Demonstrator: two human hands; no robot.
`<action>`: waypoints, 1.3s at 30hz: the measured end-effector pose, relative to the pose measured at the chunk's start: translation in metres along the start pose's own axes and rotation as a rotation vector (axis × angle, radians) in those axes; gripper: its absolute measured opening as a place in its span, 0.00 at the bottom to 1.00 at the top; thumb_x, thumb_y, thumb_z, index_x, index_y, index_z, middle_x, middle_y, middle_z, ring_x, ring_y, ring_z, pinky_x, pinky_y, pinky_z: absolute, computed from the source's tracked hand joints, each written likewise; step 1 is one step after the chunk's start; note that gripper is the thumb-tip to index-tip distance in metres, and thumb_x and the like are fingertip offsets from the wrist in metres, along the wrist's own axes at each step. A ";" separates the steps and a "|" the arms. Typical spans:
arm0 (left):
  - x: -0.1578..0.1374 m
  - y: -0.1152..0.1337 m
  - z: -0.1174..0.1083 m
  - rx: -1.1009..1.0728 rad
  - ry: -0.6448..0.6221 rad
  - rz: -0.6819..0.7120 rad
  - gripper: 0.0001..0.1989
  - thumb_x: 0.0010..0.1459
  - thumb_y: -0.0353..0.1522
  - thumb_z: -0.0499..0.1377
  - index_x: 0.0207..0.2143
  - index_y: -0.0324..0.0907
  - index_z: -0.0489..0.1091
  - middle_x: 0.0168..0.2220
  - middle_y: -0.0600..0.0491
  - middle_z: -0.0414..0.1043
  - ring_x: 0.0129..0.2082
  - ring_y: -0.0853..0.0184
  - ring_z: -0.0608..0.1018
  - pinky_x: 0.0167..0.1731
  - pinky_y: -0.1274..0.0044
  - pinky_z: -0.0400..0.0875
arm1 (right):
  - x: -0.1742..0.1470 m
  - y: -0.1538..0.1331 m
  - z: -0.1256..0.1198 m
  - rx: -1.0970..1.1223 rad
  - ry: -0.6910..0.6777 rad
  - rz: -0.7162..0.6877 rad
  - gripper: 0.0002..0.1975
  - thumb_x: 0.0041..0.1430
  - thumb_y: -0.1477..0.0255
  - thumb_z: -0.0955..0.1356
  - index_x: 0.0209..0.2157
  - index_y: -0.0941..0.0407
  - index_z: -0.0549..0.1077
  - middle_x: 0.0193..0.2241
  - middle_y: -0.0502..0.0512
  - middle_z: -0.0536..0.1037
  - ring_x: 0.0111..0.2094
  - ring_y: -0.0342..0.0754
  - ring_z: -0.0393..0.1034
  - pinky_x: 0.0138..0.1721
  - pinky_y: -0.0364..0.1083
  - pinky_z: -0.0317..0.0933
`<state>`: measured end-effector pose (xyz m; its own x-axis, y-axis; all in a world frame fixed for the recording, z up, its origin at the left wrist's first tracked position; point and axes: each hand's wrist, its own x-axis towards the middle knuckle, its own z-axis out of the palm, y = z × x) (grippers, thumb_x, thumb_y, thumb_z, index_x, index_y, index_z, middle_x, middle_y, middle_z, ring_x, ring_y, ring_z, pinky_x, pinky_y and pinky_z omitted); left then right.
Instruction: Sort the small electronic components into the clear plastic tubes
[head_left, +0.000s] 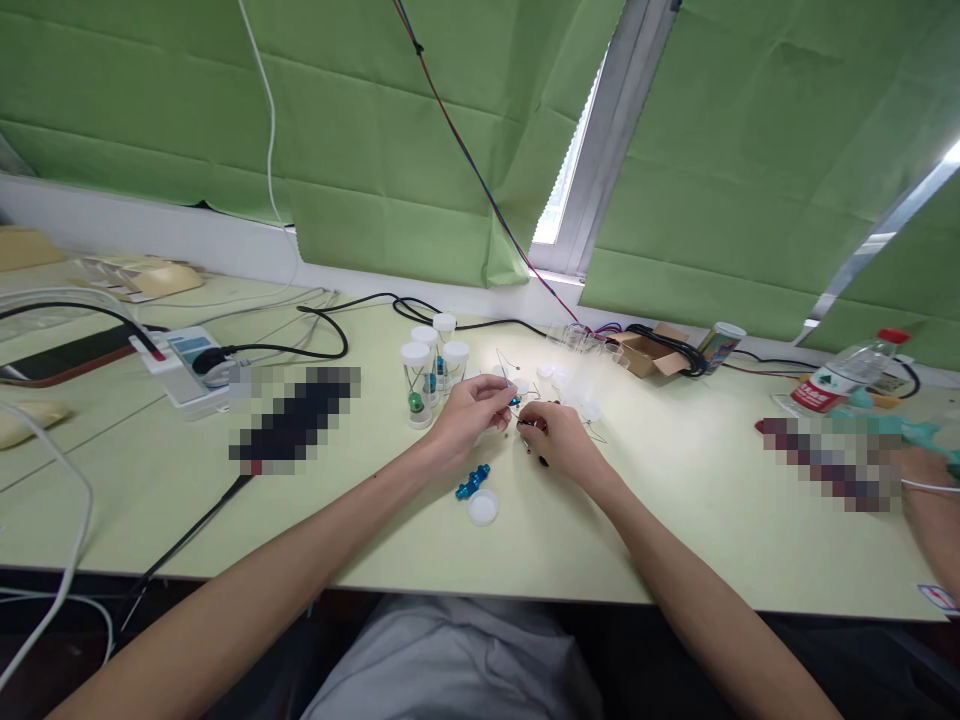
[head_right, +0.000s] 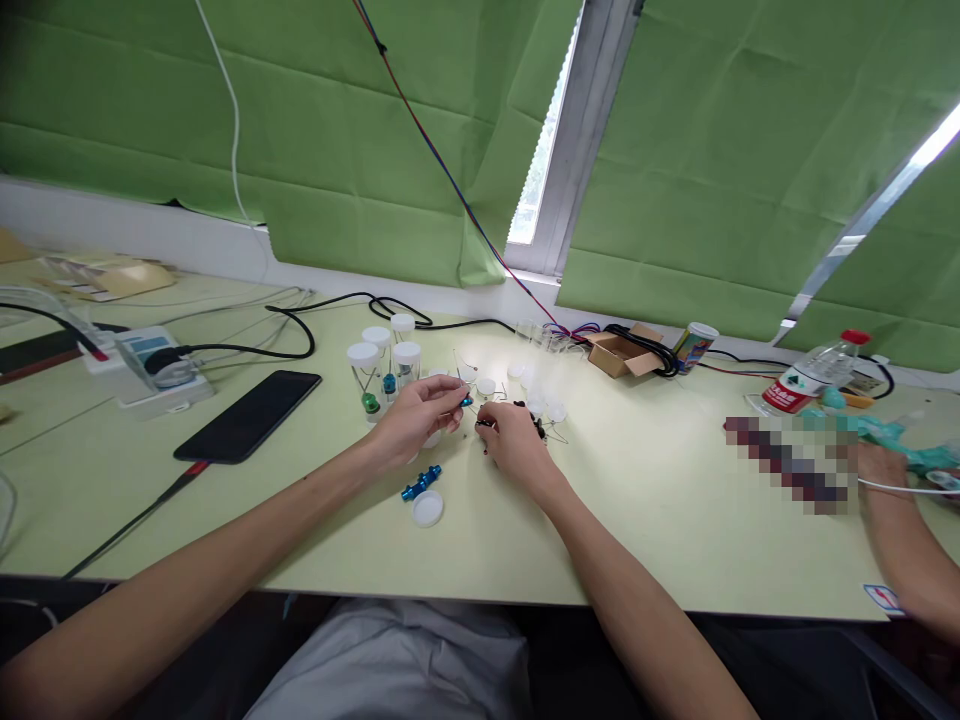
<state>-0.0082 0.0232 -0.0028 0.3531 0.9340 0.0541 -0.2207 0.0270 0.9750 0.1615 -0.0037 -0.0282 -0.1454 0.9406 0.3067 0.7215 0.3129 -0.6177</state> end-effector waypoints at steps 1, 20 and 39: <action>0.000 0.000 0.000 0.000 -0.001 0.003 0.14 0.50 0.38 0.69 0.33 0.38 0.72 0.26 0.54 0.70 0.22 0.73 0.70 0.27 0.76 0.65 | 0.000 0.001 0.001 -0.030 -0.019 -0.010 0.06 0.57 0.77 0.65 0.30 0.56 0.75 0.27 0.51 0.75 0.26 0.45 0.65 0.31 0.45 0.59; -0.003 0.001 0.004 0.015 0.005 -0.028 0.16 0.48 0.37 0.70 0.33 0.38 0.72 0.28 0.54 0.70 0.22 0.74 0.70 0.26 0.76 0.65 | 0.000 -0.001 -0.029 -0.280 -0.048 0.035 0.17 0.56 0.66 0.69 0.17 0.54 0.64 0.17 0.51 0.71 0.21 0.45 0.60 0.23 0.44 0.50; -0.005 0.003 0.005 -0.025 -0.004 -0.074 0.11 0.52 0.34 0.68 0.32 0.38 0.71 0.23 0.54 0.70 0.23 0.72 0.72 0.28 0.76 0.67 | -0.001 -0.008 -0.028 0.326 -0.151 0.126 0.07 0.56 0.66 0.68 0.33 0.56 0.74 0.16 0.45 0.71 0.16 0.41 0.63 0.20 0.41 0.56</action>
<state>-0.0057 0.0171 0.0008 0.3726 0.9279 -0.0168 -0.2168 0.1046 0.9706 0.1751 -0.0109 -0.0031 -0.1853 0.9755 0.1188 0.4907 0.1966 -0.8489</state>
